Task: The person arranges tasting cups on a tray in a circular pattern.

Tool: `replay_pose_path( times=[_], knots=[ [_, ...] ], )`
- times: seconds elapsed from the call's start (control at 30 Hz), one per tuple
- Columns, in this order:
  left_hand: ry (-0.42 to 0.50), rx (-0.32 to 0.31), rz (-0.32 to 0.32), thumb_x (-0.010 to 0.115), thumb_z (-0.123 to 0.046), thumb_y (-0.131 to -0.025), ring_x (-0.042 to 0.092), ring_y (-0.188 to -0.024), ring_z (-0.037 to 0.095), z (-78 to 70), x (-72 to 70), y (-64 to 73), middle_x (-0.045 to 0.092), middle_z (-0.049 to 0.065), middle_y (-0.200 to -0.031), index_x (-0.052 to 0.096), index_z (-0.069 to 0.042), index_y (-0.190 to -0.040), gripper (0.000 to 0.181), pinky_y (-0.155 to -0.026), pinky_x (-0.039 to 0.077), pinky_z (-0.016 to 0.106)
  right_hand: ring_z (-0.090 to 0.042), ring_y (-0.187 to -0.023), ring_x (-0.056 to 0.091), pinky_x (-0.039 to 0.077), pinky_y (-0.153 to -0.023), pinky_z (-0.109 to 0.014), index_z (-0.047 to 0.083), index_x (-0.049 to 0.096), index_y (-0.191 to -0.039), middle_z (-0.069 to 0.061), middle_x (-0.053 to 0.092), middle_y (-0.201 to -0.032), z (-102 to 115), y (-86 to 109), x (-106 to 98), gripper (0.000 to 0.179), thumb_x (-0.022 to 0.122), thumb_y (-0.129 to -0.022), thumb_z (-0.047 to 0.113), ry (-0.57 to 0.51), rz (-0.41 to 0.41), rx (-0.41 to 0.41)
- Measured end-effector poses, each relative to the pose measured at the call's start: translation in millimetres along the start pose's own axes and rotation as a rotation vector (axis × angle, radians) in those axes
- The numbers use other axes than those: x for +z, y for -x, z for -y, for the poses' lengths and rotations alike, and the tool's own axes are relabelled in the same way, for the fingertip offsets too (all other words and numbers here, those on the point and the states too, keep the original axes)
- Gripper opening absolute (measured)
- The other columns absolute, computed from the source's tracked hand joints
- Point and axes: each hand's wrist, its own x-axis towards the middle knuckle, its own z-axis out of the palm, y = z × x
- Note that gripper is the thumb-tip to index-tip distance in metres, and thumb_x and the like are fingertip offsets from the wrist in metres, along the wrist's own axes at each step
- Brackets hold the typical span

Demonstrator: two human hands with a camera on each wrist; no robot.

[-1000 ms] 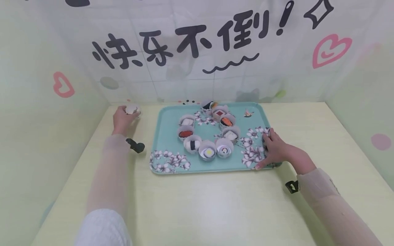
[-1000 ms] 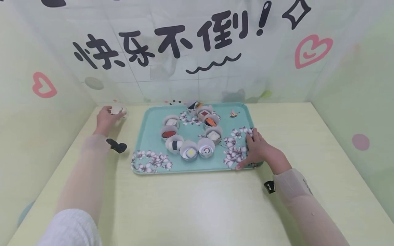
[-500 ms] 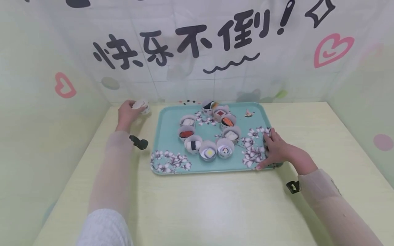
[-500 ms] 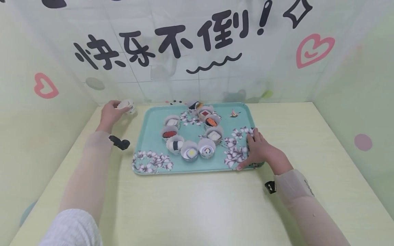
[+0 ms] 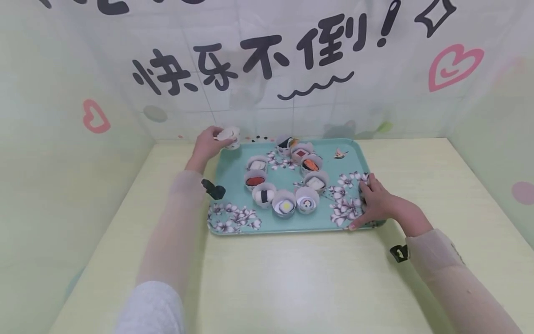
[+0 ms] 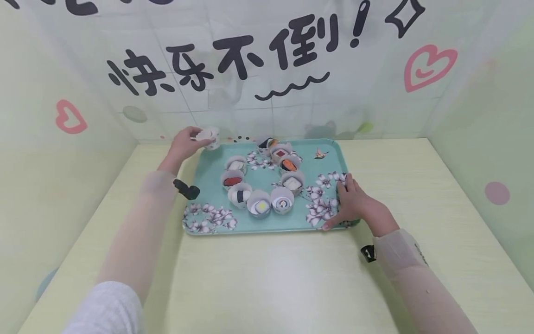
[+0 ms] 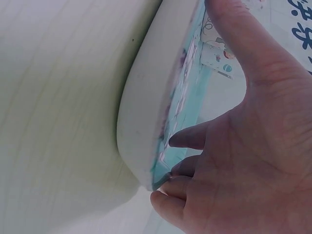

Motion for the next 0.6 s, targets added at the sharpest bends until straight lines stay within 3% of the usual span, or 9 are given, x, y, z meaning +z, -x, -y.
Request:
replay_pose_path(
  times=[0.23, 0.47, 0.6],
  knots=[
    [-0.016, 0.067, 0.075, 0.07, -0.035, -0.084, 0.048, -0.111, 0.027, -30.7, 31.5, 0.7, 0.052, 0.013, -0.129, 0.047, -0.007, -0.131, 0.059, -0.097, 0.043, 0.042, -0.053, -0.136, -0.009, 0.012, -0.109, -0.062, -0.016, 0.005, -0.143, -0.04, -0.018, -0.144, 0, -3.9, -1, 0.139, 0.082, -0.056, 0.06, 0.003, 0.004, 0.009],
    [-0.072, 0.143, 0.141, 0.069, -0.032, -0.085, 0.05, -0.109, 0.025, -45.5, 56.6, -1.5, 0.053, 0.013, -0.126, 0.049, -0.005, -0.128, 0.055, -0.095, 0.044, 0.04, -0.055, -0.135, -0.007, 0.013, -0.109, -0.063, -0.017, 0.005, -0.142, -0.042, -0.017, -0.144, -2, -8.2, 2, 0.139, 0.081, -0.056, 0.061, 0.008, -0.002, -0.001],
    [-0.117, 0.141, 0.193, 0.07, -0.029, -0.084, 0.05, -0.108, 0.025, -49.8, 64.8, 0.2, 0.054, 0.013, -0.125, 0.05, -0.005, -0.126, 0.053, -0.095, 0.045, 0.04, -0.055, -0.135, -0.006, 0.013, -0.109, -0.063, -0.017, 0.005, -0.142, -0.042, -0.017, -0.144, -2, -8.9, 3, 0.139, 0.08, -0.056, 0.062, 0.007, -0.001, 0.003]
  ],
)
